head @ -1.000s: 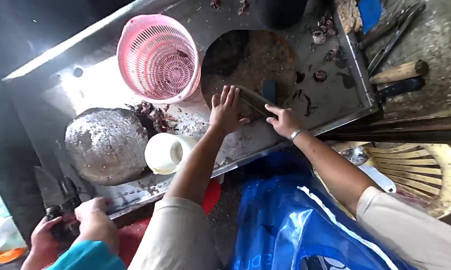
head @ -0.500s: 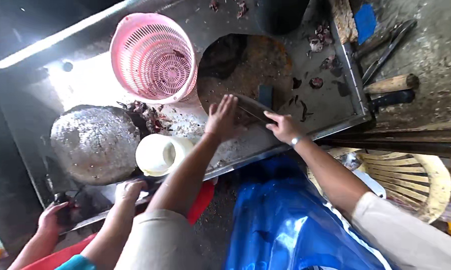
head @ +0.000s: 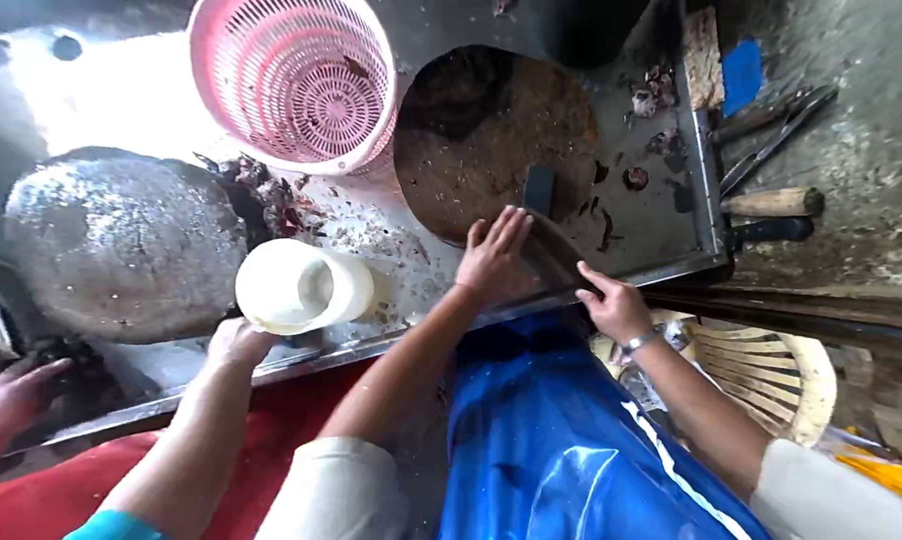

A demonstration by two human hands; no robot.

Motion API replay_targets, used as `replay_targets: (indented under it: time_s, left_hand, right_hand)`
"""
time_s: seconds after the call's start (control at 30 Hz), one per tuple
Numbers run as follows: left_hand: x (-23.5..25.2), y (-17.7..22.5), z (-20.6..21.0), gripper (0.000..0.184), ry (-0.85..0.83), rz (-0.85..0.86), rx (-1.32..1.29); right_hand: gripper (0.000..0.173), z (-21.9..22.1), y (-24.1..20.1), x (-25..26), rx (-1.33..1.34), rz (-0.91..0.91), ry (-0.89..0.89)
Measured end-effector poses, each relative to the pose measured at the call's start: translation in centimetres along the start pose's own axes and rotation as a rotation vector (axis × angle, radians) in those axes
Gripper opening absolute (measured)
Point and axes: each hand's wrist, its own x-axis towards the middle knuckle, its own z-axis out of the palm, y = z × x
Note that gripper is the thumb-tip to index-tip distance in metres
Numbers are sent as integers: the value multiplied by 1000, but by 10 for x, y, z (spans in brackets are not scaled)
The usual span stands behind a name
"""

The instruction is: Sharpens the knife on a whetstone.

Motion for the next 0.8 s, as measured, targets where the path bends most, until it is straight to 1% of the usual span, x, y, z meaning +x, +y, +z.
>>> replay_targets:
  time_s: [0.07,0.1,0.13,0.17,0.2,0.23,0.3,0.37,0.43,0.47,0.5,0.57,0.6,0.67,0.7,0.73,0.77,0.8]
  left_hand:
    - [0,-50,-17,100,-22,-32,7]
    - [4,-68,-25,102,-57,-71,13]
    - [6,-77,-30,104,-87,-105,18]
    - [8,-77,-31,106,-98,-120,37]
    - [8,-68,-29,108,-80,-107,43]
    - [7,-49,-23,109,-54,-72,37]
    - [12,1,-6,111,-7,-13,-1]
    - [26,49,13,111,-17,-29,-57]
    - [41,73,23,108,-32,-58,-90]
    - [40,76,24,107,-42,-66,-94]
    - [36,69,22,104,-39,-67,-86]
    - [15,31,12,100,5,-53,-67]
    - [6,5,4,100,14,-56,-55]
    - [2,-49,-17,101,-9,-98,-26]
    - [1,-65,-25,104,-39,-129,-19]
    - [2,-71,-30,107,-73,-158,-16]
    - [4,-68,-32,108,-75,-175,-7]
    - [5,-55,-28,109,-52,-172,-3]
  right_hand:
    - [48,16,-31,42,55,-5,-41]
    - [48,21,-44,62,66,-3,-69]
    - [49,25,-49,74,72,-10,-84]
    - [49,28,-48,75,78,-18,-78]
    - [49,27,-39,65,86,-28,-52]
    - [50,22,-22,45,73,-33,-34]
    - [48,0,21,8,2,-45,3]
    - [46,-29,52,-12,-83,-15,8]
    - [46,-48,63,-15,-143,23,6]
    - [46,-49,60,-15,-148,27,9]
    - [46,-44,53,-13,-128,13,21]
    - [46,-17,25,-2,-28,-22,17]
    - [46,-2,7,12,21,-33,6]
    - [47,18,-28,55,87,-47,-32]
    - [48,23,-40,70,97,-43,-64]
    - [48,26,-45,78,97,-37,-84]
    - [49,26,-42,78,98,-47,-78]
    - [49,23,-30,66,97,-60,-56]
